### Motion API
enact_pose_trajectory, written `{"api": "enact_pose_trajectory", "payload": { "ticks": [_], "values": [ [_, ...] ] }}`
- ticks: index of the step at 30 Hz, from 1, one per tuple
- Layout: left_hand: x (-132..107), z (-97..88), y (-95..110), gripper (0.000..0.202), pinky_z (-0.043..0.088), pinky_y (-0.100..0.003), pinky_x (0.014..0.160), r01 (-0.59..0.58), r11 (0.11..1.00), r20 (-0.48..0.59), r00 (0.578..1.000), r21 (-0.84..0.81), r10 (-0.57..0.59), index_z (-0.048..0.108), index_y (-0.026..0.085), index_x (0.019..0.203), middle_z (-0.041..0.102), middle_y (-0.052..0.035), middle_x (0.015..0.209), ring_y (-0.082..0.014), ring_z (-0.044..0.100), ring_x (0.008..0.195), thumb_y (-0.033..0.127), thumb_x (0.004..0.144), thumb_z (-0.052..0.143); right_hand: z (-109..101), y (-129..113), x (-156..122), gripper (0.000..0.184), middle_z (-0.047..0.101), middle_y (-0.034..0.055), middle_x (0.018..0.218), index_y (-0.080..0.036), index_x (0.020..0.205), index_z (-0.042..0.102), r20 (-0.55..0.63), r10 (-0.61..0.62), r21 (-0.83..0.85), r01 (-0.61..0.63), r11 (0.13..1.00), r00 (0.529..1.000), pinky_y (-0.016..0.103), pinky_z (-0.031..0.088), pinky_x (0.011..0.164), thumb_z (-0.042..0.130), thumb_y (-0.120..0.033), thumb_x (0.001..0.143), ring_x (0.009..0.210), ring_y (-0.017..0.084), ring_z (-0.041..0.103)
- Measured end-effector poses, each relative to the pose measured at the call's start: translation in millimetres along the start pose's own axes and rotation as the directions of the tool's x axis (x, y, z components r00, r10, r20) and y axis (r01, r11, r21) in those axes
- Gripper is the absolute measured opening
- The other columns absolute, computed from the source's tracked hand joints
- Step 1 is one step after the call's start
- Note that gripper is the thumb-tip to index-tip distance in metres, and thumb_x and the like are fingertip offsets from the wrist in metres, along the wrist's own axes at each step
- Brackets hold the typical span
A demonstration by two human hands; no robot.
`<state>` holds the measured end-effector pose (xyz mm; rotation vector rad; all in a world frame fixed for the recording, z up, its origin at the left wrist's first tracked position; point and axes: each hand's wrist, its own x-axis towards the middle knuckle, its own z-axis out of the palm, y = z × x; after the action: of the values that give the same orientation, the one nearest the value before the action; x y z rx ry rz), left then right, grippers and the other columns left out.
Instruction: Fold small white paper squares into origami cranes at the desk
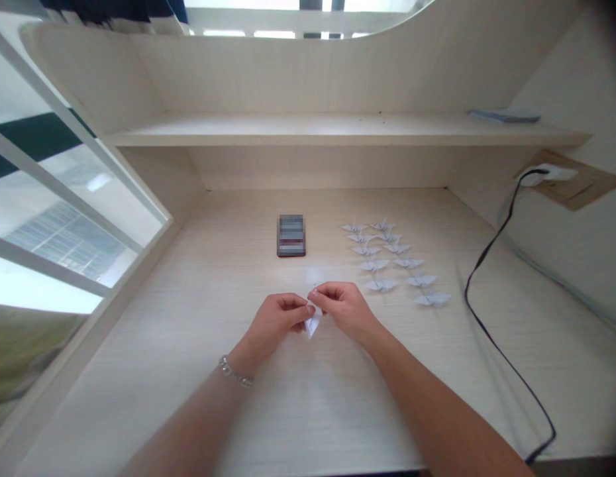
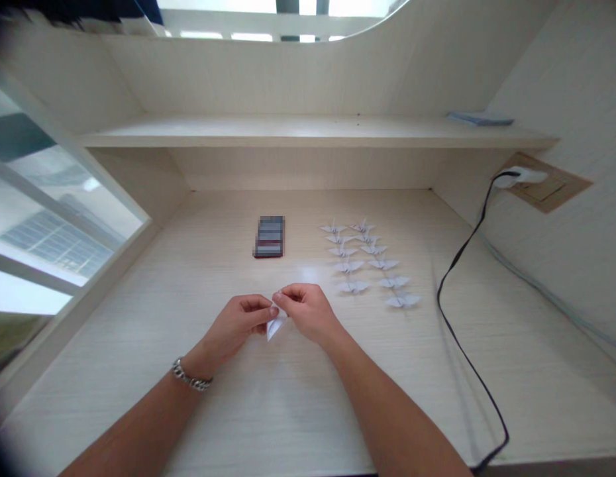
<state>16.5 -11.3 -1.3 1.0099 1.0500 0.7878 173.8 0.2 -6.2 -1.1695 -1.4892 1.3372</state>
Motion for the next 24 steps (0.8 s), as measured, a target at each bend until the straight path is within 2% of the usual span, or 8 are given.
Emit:
{"api": "enact_pose_trajectory", "payload": {
  "ticks": [13,20,24],
  "values": [
    [0.3,-2.4,-3.5,0.02,0.042,-0.023,0.055,-0.019,1.0,0.006,1.0,0.008,0.019,0.068,0.012,0.073,0.064,-0.0034,0.066,-0.0112,0.055,0.058,0.03,0.065,0.07,0.1,-1.1,-0.2,0.02,0.053,-0.0017,0.057,-0.014,0.066,0.063,0.017,0.009,0.049,-0.01,0.999,1.0,0.023,0.034,0.053,0.058,-0.032,0.074,0.054,0.01,0.045],
    [-0.7,-1.2,-2.4,0.021,0.042,-0.023,0.054,-0.006,1.0,-0.005,1.0,0.013,0.006,0.067,0.011,0.07,0.063,-0.0034,0.065,-0.0107,0.054,0.057,0.031,0.065,0.07,1.2,-3.0,2.2,0.022,0.057,0.0004,0.058,-0.014,0.076,0.068,-0.04,0.098,0.16,-0.09,0.983,0.994,0.023,0.04,0.052,0.056,-0.033,0.074,0.054,0.011,0.05],
    [-0.5,-1.7,-2.7,0.021,0.042,-0.023,0.054,-0.008,1.0,-0.004,1.0,0.027,0.008,0.067,0.012,0.069,0.061,-0.0022,0.062,-0.0105,0.053,0.056,0.032,0.065,0.07,-1.7,-3.3,2.5,0.026,0.057,0.0009,0.063,-0.015,0.076,0.065,-0.098,0.092,0.185,-0.073,0.98,0.991,0.023,0.041,0.051,0.056,-0.039,0.075,0.055,0.011,0.051]
  ]
}}
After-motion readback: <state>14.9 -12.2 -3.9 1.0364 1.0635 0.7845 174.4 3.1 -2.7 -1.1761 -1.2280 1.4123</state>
